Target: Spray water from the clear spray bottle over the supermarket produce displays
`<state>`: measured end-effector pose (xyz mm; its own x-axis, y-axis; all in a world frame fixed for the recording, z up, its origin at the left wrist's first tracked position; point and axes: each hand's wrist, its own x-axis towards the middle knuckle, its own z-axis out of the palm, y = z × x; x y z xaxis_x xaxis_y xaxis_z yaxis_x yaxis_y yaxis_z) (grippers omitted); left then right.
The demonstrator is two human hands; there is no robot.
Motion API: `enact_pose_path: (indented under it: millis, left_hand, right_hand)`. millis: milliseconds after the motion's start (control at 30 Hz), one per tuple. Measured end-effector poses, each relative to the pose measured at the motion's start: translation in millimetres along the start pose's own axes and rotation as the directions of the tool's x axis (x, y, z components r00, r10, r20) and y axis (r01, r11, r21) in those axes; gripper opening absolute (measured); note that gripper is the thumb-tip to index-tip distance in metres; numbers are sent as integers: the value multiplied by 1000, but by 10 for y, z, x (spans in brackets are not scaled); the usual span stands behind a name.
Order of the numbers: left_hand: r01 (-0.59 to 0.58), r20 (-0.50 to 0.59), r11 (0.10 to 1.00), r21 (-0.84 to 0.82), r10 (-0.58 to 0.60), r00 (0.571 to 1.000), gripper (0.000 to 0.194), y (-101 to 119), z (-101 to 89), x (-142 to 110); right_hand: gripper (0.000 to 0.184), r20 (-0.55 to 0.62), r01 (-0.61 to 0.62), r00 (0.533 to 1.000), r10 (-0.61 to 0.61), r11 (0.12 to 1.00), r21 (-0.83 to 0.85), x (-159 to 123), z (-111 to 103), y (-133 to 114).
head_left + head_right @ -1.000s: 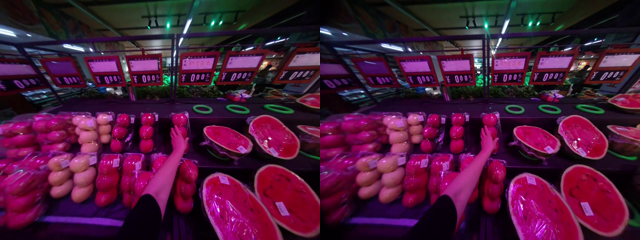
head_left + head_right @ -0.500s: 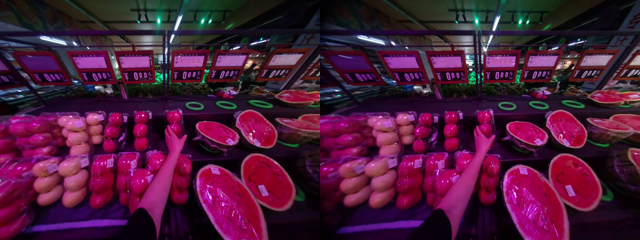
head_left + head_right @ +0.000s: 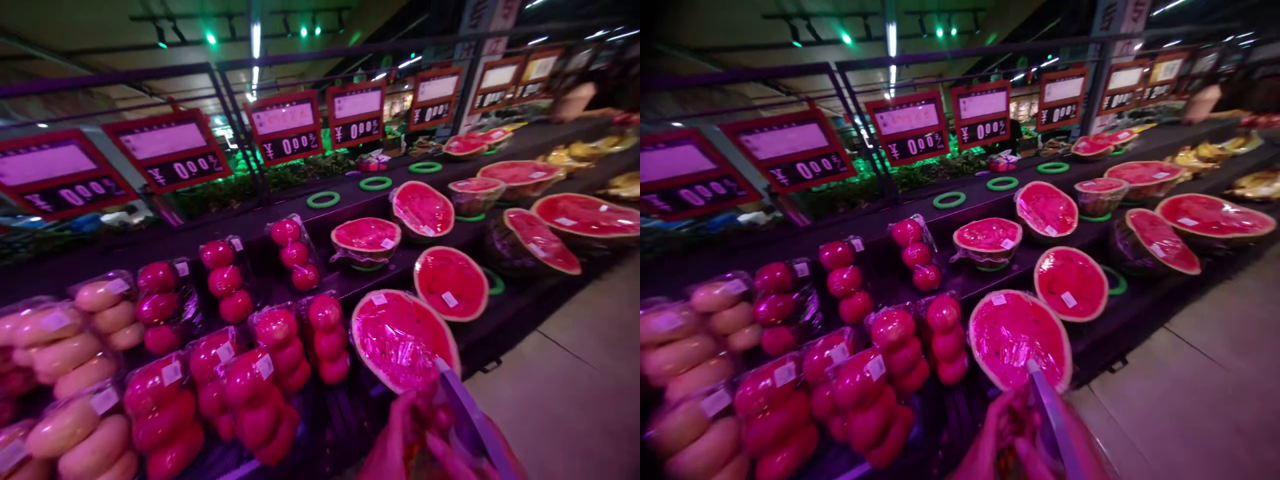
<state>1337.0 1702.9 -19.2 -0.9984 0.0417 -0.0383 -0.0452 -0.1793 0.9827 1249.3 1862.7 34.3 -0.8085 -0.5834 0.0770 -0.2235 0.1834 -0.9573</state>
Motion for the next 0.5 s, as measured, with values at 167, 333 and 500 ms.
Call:
enact_pose_path:
  millis: [167,333,500]
  left_hand:
    - [-124,-9,980,157,127,992,123,254,543,216]
    - [-24,-228,957,289,93,969,102,-11,1150,218]
    - [171,-369,959,226,-78,926,85,-388,1668,93]
  right_hand:
    - [49,-43,33,999,-25,980,196,50,-369,30]
    - [31,121,120,981,-150,967,226,-149,-860,-31]
    - [37,242,202,942,-234,968,149,-569,-1271,87]
